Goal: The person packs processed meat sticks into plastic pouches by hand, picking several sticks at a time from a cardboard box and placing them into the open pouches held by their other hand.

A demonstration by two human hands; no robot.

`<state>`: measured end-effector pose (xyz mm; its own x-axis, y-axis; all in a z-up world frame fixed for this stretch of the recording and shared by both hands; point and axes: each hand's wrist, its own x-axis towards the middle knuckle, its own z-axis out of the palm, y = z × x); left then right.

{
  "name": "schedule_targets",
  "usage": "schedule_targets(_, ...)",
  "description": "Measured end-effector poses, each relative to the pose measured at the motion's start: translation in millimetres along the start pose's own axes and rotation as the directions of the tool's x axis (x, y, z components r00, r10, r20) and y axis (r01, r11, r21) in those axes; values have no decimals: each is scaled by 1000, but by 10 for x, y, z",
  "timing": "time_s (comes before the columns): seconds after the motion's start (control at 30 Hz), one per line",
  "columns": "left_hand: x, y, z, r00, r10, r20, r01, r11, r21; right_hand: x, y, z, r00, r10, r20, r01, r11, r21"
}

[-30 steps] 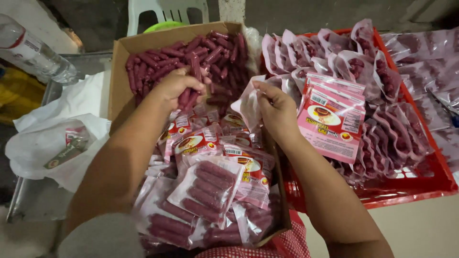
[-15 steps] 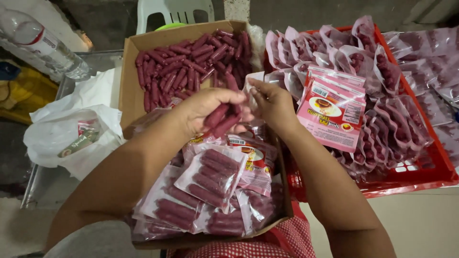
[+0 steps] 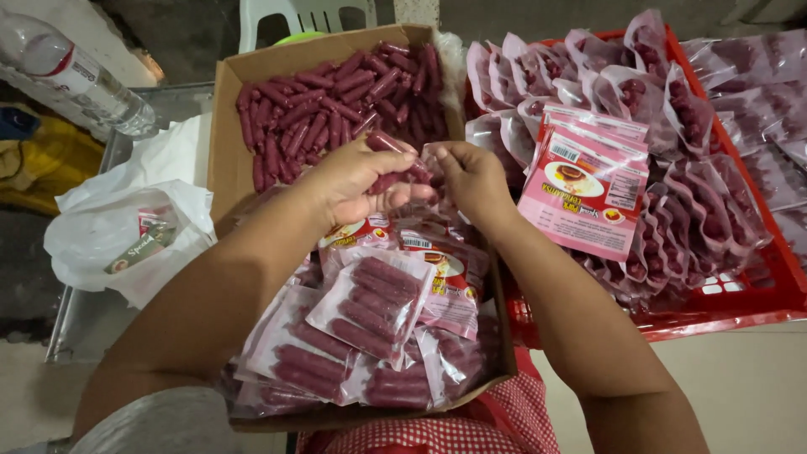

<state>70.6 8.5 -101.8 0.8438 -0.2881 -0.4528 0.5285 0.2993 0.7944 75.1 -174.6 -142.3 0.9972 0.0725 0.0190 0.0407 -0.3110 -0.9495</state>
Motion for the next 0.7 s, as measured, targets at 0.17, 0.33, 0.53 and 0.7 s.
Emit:
schedule_targets(0.17, 117, -202, -99, 962, 271, -24, -253, 922, 293, 38, 102, 24, 998, 61, 18, -63, 987, 147)
schedule_targets(0.33, -19, -224, 42, 894, 431, 118, -426, 741, 519, 37, 53, 76, 997, 82, 14, -83, 966, 245)
schedule_targets(0.53, 58, -233, 43, 892, 413, 181, -372, 448, 813, 45, 20, 19, 987, 163, -10, -153, 947, 281)
schedule_targets(0.7, 74, -240, 51, 754, 573, 322, -472, 131, 872, 54, -38, -39, 984, 163, -65, -138, 948, 286)
